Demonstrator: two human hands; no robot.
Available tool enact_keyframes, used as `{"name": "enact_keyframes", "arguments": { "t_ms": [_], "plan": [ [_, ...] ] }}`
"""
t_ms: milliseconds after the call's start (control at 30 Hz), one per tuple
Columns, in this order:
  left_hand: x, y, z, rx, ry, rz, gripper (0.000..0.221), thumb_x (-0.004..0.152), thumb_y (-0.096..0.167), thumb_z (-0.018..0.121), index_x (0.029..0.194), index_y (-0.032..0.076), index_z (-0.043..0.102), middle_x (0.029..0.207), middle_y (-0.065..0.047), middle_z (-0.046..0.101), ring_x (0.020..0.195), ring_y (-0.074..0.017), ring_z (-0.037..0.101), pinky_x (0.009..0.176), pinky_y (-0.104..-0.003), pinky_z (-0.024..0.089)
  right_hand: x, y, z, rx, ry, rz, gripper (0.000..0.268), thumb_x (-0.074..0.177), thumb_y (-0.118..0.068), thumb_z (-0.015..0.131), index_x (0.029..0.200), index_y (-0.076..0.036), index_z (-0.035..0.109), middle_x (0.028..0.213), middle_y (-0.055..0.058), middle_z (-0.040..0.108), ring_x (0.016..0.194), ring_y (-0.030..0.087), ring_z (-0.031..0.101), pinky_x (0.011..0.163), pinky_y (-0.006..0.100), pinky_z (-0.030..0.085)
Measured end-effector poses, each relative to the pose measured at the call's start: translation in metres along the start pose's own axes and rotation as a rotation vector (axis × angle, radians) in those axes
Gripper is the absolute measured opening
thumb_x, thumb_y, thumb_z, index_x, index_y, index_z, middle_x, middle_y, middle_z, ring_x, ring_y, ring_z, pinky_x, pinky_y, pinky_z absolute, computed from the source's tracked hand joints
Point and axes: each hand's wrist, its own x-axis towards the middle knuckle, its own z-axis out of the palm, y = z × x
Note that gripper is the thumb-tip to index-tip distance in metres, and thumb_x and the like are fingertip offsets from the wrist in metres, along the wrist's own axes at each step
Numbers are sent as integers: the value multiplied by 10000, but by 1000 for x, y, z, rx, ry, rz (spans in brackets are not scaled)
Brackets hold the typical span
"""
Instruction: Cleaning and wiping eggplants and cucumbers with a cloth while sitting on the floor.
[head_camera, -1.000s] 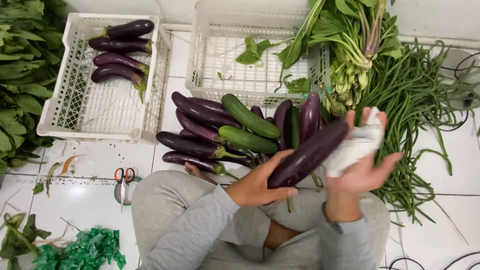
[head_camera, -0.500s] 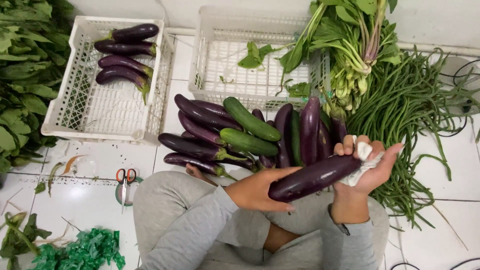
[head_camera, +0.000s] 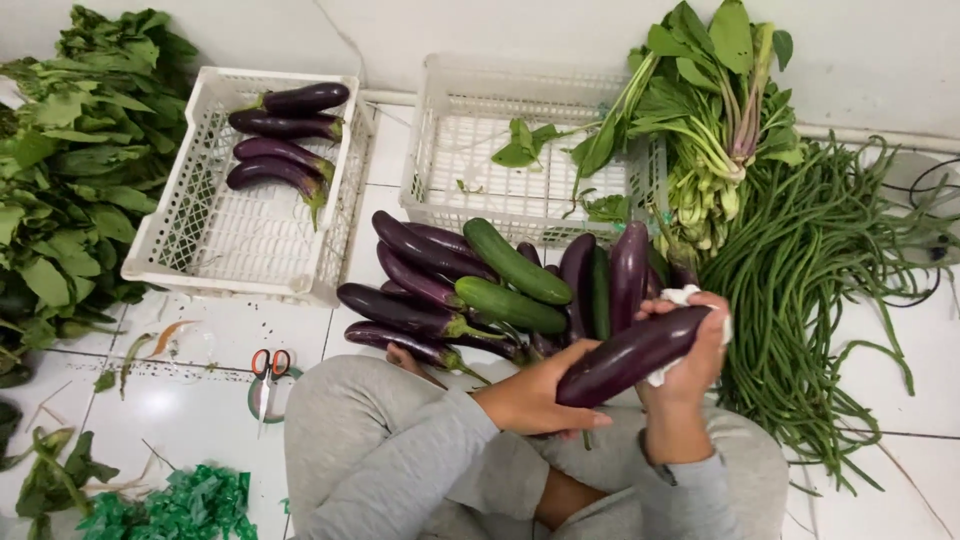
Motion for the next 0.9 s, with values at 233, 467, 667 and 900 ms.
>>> {"name": "enact_keyframes", "arguments": {
  "t_ms": [233,467,667,900],
  "plan": [
    [4,6,-3,334,193,323,804,826,298,817,1437,17,377,1223,-217,536,1084,-349,572,913,-520,539,13,-12,5,22,65,41,285,1065,-492,514,1077,-209,545,811,106,621,812,266,655,724,363,573],
    [-81,115,55,804,619,1141,452,845,126,815,1212,36,567,1110,-108,644,892,-295,621,833,-429,553,2,-17,33,-20,123,91,247,1039,-480,570,1021,-233,569,806,51,680,764,193,687,714,293,579],
    [-129,126,87,814,401,1024,367,930,42,719,1249,-42,557,1223,-128,634,1023,-238,629,959,-342,511,-10,-25,42,-3,75,95,243,1036,-477,581,1015,-237,563,829,22,699,778,169,708,735,295,600],
    [-175,149,143,816,44,824,268,1045,-72,587,1298,-149,541,1377,-154,620,1201,-161,638,1132,-223,453,-23,-43,43,213,-36,136,282,974,-398,650,1066,-173,506,857,27,645,747,154,637,668,278,557]
  ]
}}
